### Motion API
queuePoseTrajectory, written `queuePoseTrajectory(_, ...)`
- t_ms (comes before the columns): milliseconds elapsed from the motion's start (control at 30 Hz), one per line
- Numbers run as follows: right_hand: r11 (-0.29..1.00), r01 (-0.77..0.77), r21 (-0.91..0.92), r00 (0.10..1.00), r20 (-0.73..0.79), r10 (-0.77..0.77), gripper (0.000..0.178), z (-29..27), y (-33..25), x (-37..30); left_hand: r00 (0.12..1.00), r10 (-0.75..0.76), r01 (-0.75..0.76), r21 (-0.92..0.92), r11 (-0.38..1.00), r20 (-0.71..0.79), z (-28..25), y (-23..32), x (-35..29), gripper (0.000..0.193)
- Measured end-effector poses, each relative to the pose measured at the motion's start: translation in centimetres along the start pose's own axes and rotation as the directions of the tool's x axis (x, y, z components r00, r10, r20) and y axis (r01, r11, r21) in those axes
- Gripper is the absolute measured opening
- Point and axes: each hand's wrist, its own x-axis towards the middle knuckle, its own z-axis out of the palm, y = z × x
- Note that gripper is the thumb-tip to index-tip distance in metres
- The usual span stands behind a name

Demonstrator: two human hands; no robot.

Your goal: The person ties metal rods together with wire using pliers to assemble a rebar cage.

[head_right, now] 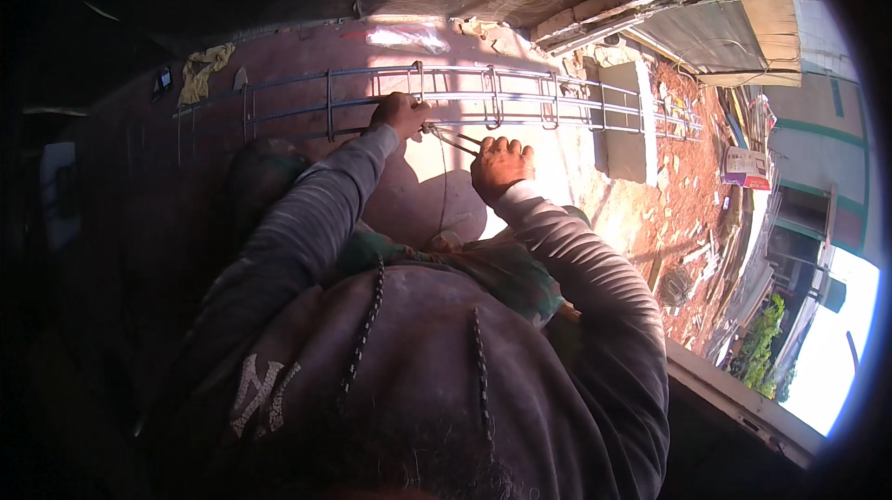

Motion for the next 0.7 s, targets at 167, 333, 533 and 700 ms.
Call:
queuePoseTrajectory(167, 0.965, 0.091, 0.244, 0.995, 0.016, -0.098, 0.031, 2.7, 2.2, 2.3, 0.956, 0.188, -0.162, 0.131, 0.978, -0.225, 1.2, -1.8, 0.7, 0.048)
queuePoseTrajectory(333, 0.942, 0.191, 0.276, 0.973, -0.181, -0.144, 0.030, 4.2, 3.4, 3.5, 0.965, 0.201, -0.183, 0.116, 0.976, -0.171, 0.9, -1.7, 0.8, 0.048)
queuePoseTrajectory(533, 0.938, 0.136, 0.320, 0.981, -0.175, -0.082, 0.028, 4.6, 2.6, 3.0, 0.972, 0.158, -0.147, 0.074, 0.986, -0.171, 0.8, -1.8, 0.6, 0.047)
queuePoseTrajectory(700, 0.898, 0.040, 0.438, 0.999, -0.021, -0.035, 0.024, 4.3, 1.4, 1.6, 0.940, 0.229, -0.199, 0.140, 0.970, -0.253, 1.1, -2.0, 0.7, 0.047)
